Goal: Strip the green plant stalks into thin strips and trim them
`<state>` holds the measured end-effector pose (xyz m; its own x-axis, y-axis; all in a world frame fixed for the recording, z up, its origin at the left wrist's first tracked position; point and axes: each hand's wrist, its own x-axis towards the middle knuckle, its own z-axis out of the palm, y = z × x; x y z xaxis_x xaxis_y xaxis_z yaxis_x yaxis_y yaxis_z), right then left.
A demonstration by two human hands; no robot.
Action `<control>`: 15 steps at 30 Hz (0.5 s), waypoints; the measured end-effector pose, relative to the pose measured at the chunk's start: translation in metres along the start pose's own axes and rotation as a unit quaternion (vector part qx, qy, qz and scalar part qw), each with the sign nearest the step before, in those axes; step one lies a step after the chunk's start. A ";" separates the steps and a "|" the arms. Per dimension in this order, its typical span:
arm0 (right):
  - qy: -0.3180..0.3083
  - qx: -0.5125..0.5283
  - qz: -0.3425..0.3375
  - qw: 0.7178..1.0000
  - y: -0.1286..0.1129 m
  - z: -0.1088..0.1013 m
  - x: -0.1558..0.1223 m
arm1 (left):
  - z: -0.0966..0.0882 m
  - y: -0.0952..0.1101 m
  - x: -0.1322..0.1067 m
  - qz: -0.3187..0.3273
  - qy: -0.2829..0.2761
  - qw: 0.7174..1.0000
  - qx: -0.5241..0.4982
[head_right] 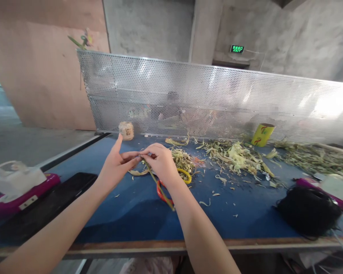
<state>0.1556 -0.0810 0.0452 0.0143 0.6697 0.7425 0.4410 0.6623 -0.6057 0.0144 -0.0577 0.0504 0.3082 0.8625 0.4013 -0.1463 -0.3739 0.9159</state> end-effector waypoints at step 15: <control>-0.039 0.259 0.271 0.926 -0.007 0.001 0.003 | 0.002 -0.004 0.000 0.014 0.030 0.999 -0.018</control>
<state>0.1518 -0.0828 0.0516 0.0339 0.9596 0.2793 -0.1022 0.2814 -0.9541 0.0168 -0.0571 0.0463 0.2463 0.8717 0.4236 -0.1884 -0.3857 0.9032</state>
